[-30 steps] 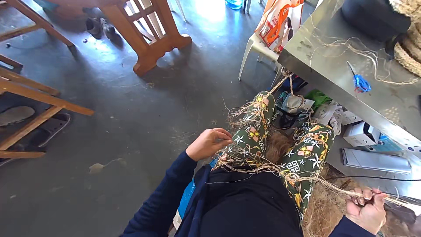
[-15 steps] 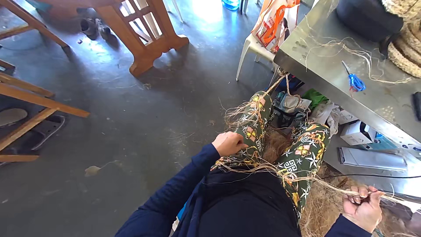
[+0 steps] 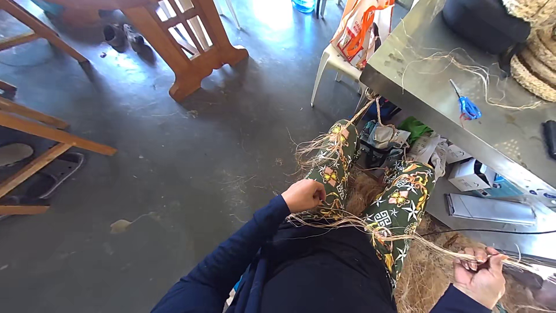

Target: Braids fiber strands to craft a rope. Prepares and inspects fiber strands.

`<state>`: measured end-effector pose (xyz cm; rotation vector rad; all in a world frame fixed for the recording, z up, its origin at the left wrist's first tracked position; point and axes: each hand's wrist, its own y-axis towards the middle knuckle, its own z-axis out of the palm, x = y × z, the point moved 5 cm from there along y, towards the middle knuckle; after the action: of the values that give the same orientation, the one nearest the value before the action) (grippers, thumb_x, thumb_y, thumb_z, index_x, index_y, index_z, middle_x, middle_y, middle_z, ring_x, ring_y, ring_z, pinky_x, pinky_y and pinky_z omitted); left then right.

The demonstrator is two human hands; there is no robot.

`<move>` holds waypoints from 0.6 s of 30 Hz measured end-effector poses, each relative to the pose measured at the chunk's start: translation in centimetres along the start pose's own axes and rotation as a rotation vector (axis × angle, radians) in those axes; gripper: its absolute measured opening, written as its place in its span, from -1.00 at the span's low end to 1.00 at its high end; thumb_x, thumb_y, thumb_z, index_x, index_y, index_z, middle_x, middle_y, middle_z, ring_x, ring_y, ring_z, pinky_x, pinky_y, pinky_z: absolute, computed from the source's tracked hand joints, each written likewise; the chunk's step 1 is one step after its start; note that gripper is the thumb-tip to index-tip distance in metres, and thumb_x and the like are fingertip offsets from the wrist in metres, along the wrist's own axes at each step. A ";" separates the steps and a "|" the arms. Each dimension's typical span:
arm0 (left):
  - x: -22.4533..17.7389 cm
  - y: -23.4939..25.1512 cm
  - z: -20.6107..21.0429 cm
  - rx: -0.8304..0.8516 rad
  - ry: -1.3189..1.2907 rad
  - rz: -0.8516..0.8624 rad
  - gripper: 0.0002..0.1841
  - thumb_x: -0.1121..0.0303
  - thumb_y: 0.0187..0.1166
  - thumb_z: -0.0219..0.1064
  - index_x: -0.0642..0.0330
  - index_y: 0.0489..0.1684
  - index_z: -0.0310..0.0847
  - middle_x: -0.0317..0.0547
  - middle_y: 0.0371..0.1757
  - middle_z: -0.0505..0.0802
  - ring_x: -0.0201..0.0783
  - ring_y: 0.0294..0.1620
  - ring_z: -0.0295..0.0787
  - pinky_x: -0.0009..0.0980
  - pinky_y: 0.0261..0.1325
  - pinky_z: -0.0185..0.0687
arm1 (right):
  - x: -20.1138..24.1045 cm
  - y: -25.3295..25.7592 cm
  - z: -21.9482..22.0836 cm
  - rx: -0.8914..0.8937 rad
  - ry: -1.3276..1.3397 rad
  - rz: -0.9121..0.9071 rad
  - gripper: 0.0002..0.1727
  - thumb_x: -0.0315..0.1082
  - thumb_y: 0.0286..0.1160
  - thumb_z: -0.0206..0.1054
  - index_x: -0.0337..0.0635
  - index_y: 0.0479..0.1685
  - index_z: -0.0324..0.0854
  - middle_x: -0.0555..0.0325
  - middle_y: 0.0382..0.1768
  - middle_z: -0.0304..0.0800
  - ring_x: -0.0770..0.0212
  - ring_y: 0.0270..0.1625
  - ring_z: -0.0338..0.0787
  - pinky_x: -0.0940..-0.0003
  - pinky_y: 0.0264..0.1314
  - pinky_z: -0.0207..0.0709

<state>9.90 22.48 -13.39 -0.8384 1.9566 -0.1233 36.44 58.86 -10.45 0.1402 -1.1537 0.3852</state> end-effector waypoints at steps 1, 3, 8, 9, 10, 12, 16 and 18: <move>0.1 -0.1 -0.5 -0.070 -0.043 0.009 -0.81 0.44 0.66 0.33 0.28 0.08 0.77 0.04 -0.16 0.87 -0.06 -0.10 0.80 0.05 0.16 0.64 | 0.0 0.0 0.0 0.002 0.002 -0.004 -0.44 -0.07 0.97 -0.36 0.09 -0.32 0.55 0.55 -0.77 0.52 0.61 -0.82 0.41 0.72 -0.76 0.31; 0.6 -0.4 -1.5 -0.235 -0.109 0.011 -0.83 0.46 0.63 0.37 0.28 0.04 0.79 0.01 -0.22 0.86 -0.11 -0.16 0.80 -0.01 0.10 0.67 | 0.0 -0.1 0.1 0.005 0.011 -0.006 -0.44 -0.07 0.97 -0.35 0.08 -0.32 0.55 0.55 -0.77 0.53 0.61 -0.82 0.41 0.74 -0.76 0.32; 2.9 -1.5 -2.7 -0.615 -0.297 -0.033 -0.88 0.54 0.57 0.41 0.29 -0.07 0.83 -0.01 -0.28 0.87 -0.17 -0.27 0.80 -0.10 -0.02 0.72 | -0.2 -0.3 0.5 0.024 -0.020 -0.010 -0.46 -0.08 0.97 -0.38 0.09 -0.29 0.51 0.57 -0.79 0.49 0.62 -0.84 0.37 0.74 -0.79 0.27; 3.2 -1.9 -2.6 -0.693 -0.345 -0.037 -0.89 0.55 0.56 0.42 0.29 -0.08 0.83 -0.04 -0.30 0.86 -0.22 -0.30 0.78 -0.16 -0.07 0.71 | -0.3 -0.4 0.7 0.041 -0.024 -0.018 -0.47 -0.10 0.97 -0.38 0.08 -0.28 0.50 0.57 -0.78 0.49 0.62 -0.84 0.36 0.74 -0.78 0.27; 3.6 -2.3 -2.6 -0.768 -0.387 -0.033 -0.89 0.56 0.54 0.42 0.31 -0.08 0.81 -0.05 -0.30 0.85 -0.26 -0.32 0.75 -0.21 -0.10 0.70 | -0.5 -0.5 0.9 0.055 -0.017 -0.022 -0.47 -0.12 0.97 -0.38 0.06 -0.29 0.50 0.57 -0.79 0.48 0.62 -0.84 0.36 0.74 -0.78 0.27; 5.0 -2.9 -2.6 -0.913 -0.441 -0.020 -0.88 0.57 0.52 0.41 0.34 -0.08 0.77 -0.06 -0.30 0.83 -0.31 -0.34 0.73 -0.28 -0.13 0.70 | -0.6 -0.4 1.0 0.045 0.016 -0.024 -0.46 -0.15 0.97 -0.37 0.05 -0.32 0.52 0.56 -0.81 0.48 0.61 -0.85 0.36 0.73 -0.77 0.29; 9.0 -4.1 -3.8 -1.107 -0.480 -0.067 -0.85 0.60 0.50 0.41 0.39 -0.04 0.74 -0.05 -0.29 0.82 -0.35 -0.32 0.70 -0.34 -0.11 0.67 | 0.4 0.4 -0.6 -0.003 0.047 -0.048 -0.42 -0.11 0.97 -0.41 0.06 -0.35 0.52 0.57 -0.81 0.47 0.61 -0.84 0.36 0.73 -0.74 0.31; 10.6 -4.9 -4.7 -1.158 -0.488 -0.109 -0.83 0.60 0.50 0.41 0.42 -0.01 0.73 -0.02 -0.29 0.81 -0.35 -0.31 0.69 -0.35 -0.09 0.65 | 0.9 0.8 -1.9 -0.047 0.033 -0.069 -0.42 -0.10 0.97 -0.40 0.06 -0.35 0.52 0.58 -0.81 0.46 0.61 -0.84 0.35 0.74 -0.76 0.30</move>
<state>5.46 11.20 -16.71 -1.5087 1.3973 1.1410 38.11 60.38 -10.45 0.1313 -1.1212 0.2985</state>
